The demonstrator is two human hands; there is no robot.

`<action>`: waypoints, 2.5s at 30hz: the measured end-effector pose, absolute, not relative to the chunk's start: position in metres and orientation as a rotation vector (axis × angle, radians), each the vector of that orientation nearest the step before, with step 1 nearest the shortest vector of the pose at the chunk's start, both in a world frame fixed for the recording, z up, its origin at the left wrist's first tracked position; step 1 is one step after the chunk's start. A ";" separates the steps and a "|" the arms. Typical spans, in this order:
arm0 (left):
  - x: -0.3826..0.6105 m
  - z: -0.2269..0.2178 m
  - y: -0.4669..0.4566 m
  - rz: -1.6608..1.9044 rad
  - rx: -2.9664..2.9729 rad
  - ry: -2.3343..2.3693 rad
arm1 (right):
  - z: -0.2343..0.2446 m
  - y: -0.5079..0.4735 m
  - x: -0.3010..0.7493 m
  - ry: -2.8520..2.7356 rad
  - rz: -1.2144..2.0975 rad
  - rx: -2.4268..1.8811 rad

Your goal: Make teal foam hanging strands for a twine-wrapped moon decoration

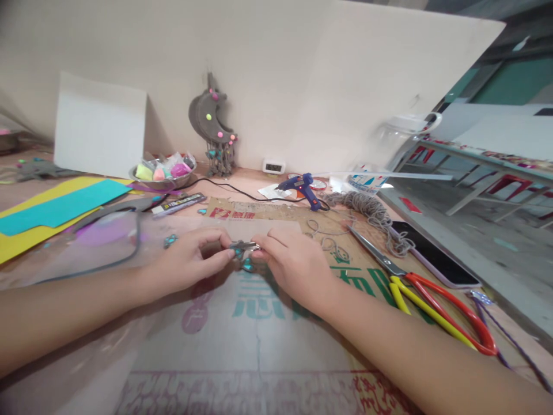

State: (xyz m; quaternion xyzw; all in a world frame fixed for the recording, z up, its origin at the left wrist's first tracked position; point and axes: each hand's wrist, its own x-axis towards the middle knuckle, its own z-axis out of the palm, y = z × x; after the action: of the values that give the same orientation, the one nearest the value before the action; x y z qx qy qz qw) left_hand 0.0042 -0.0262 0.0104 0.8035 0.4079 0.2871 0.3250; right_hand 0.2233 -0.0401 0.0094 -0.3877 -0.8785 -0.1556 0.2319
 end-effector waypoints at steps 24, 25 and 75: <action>0.005 0.012 -0.027 0.729 2.015 1.066 | 0.006 -0.040 0.224 -2.393 -0.429 -1.053; 0.005 0.011 -0.027 0.733 2.011 1.060 | 0.006 -0.040 0.224 -2.395 -0.424 -1.056; 0.006 0.012 -0.027 0.734 1.901 1.033 | 0.009 -0.042 0.223 -2.396 -0.460 -1.047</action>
State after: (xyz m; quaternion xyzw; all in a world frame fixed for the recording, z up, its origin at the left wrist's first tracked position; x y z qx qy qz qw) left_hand 0.0062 -0.0267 0.0124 0.7570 0.4112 0.2923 0.4153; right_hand 0.2228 -0.0422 0.0092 -0.3827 -0.8759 -0.1682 0.2408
